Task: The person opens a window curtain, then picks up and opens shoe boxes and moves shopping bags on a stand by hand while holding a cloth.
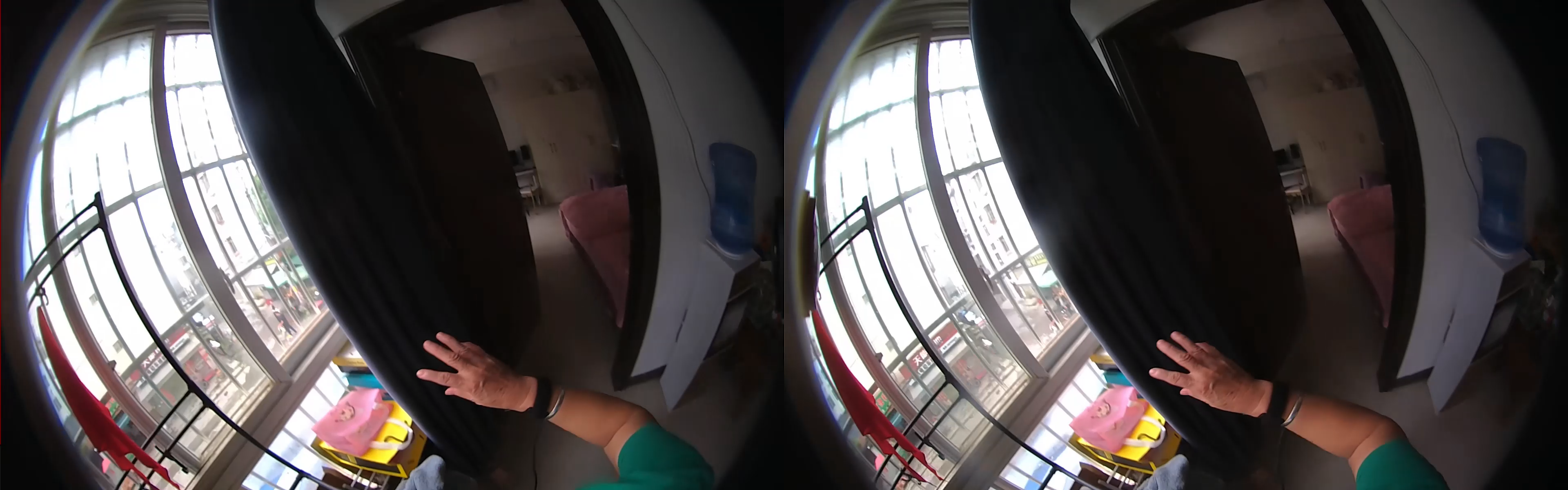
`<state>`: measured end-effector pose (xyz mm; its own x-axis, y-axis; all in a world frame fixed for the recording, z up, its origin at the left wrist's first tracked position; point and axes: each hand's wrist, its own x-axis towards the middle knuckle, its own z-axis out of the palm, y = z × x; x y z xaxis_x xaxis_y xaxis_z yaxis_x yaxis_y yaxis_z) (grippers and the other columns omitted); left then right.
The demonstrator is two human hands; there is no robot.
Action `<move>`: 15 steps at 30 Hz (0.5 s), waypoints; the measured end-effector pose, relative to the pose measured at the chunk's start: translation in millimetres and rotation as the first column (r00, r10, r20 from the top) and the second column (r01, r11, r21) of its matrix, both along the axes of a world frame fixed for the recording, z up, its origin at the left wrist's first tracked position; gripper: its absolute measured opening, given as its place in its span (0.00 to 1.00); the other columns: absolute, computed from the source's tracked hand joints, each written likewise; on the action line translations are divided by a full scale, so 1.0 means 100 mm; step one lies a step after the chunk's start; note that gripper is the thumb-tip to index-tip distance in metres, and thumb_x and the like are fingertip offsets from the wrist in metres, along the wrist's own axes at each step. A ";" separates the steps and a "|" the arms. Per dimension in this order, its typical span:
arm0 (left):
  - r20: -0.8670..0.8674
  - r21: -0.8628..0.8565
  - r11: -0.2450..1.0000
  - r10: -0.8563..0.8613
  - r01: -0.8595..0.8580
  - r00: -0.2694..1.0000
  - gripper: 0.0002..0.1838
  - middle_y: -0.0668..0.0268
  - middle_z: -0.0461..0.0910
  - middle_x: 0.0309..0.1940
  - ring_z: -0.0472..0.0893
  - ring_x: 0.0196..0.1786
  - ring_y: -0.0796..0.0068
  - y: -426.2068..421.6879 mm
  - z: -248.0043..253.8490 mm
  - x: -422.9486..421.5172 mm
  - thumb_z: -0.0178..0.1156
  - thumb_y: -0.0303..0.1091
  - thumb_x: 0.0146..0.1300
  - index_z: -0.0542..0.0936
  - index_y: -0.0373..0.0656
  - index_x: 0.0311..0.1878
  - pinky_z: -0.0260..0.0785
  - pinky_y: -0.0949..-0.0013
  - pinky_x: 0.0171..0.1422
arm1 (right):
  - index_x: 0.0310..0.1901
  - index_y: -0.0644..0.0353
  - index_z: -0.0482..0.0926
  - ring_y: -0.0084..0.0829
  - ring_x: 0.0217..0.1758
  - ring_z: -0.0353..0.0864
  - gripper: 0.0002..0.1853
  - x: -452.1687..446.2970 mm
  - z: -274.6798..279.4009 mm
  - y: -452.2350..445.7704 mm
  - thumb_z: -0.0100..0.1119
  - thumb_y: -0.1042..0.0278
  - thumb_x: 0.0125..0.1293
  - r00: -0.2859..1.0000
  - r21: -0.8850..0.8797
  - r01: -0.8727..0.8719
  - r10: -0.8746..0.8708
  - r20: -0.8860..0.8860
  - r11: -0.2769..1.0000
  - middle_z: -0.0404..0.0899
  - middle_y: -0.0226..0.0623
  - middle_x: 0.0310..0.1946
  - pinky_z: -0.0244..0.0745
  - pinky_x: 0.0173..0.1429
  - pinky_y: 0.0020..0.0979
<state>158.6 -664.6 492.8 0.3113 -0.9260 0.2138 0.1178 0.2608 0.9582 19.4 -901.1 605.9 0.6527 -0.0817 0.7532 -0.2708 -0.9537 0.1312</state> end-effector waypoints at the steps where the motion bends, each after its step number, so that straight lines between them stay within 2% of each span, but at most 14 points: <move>1: -0.028 0.010 1.000 0.009 -0.009 1.000 0.30 0.57 0.67 0.69 0.67 0.70 0.65 -0.10 0.03 0.04 0.50 0.42 0.64 0.70 0.35 0.66 0.58 0.63 0.74 | 0.67 0.43 0.70 0.44 0.78 0.53 0.31 0.15 0.12 -0.14 0.63 0.72 0.60 1.000 -0.093 -0.010 0.010 0.000 0.996 0.55 0.40 0.75 0.62 0.73 0.44; 2: -0.051 0.011 1.000 0.024 -0.023 0.998 0.30 0.57 0.68 0.69 0.67 0.70 0.65 -0.21 0.02 0.07 0.50 0.42 0.64 0.70 0.35 0.66 0.58 0.63 0.73 | 0.67 0.43 0.70 0.44 0.79 0.52 0.30 0.30 0.22 -0.24 0.61 0.72 0.62 1.000 -0.176 -0.018 0.018 -0.003 0.984 0.54 0.39 0.75 0.61 0.74 0.45; 3: -0.070 0.020 0.999 0.044 -0.042 0.997 0.30 0.57 0.68 0.68 0.67 0.70 0.65 -0.30 -0.01 0.10 0.50 0.42 0.64 0.70 0.35 0.66 0.59 0.63 0.73 | 0.64 0.42 0.74 0.42 0.80 0.48 0.24 0.47 0.37 -0.33 0.55 0.72 0.66 1.000 -0.196 -0.023 0.025 0.003 0.980 0.54 0.35 0.76 0.56 0.76 0.46; 6: -0.121 0.036 0.994 0.111 -0.108 0.986 0.30 0.57 0.69 0.67 0.68 0.68 0.65 -0.58 -0.08 0.15 0.50 0.42 0.64 0.69 0.35 0.66 0.59 0.63 0.72 | 0.60 0.38 0.75 0.40 0.80 0.48 0.23 1.14 0.64 -0.60 0.59 0.69 0.63 0.990 -0.428 -0.049 0.101 0.098 0.902 0.56 0.33 0.75 0.44 0.81 0.46; 9: -0.141 0.041 0.982 0.190 -0.186 0.972 0.29 0.57 0.69 0.66 0.69 0.67 0.65 -0.84 -0.09 0.16 0.51 0.41 0.64 0.69 0.36 0.66 0.60 0.63 0.71 | 0.50 0.38 0.80 0.38 0.81 0.45 0.13 1.69 0.92 -0.80 0.57 0.66 0.64 0.923 -0.430 -0.365 0.382 -0.050 0.826 0.60 0.30 0.73 0.32 0.83 0.46; 12: -0.149 0.043 0.959 0.283 -0.280 0.948 0.29 0.58 0.70 0.65 0.70 0.66 0.65 -1.06 -0.12 0.14 0.51 0.41 0.64 0.69 0.36 0.66 0.61 0.63 0.70 | 0.41 0.39 0.83 0.37 0.81 0.45 0.08 2.02 1.09 -0.99 0.56 0.64 0.64 0.949 -0.497 -0.287 0.170 -0.267 0.819 0.63 0.30 0.72 0.30 0.84 0.47; 13: -0.147 0.046 0.950 0.312 -0.308 0.939 0.29 0.58 0.70 0.65 0.70 0.66 0.65 -1.13 -0.11 0.14 0.51 0.41 0.64 0.69 0.36 0.66 0.62 0.63 0.70 | 0.35 0.45 0.85 0.36 0.81 0.43 0.08 2.13 1.05 -1.17 0.55 0.63 0.63 0.967 -0.642 -0.244 0.131 -0.219 0.727 0.65 0.31 0.71 0.31 0.84 0.48; 15: -0.151 0.037 0.930 0.366 -0.365 0.918 0.29 0.58 0.71 0.64 0.71 0.65 0.65 -1.27 -0.05 0.14 0.51 0.41 0.64 0.69 0.36 0.66 0.62 0.63 0.69 | 0.38 0.48 0.87 0.36 0.81 0.44 0.11 2.37 1.05 -1.51 0.53 0.64 0.61 0.969 -0.697 -0.202 0.040 -0.242 0.688 0.68 0.34 0.68 0.31 0.83 0.52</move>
<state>172.5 -791.8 488.2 0.6565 -0.7431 0.1297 0.1610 0.3061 0.9383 256.1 -1051.9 710.9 0.7535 0.5161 0.4073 -0.0513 -0.5714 0.8191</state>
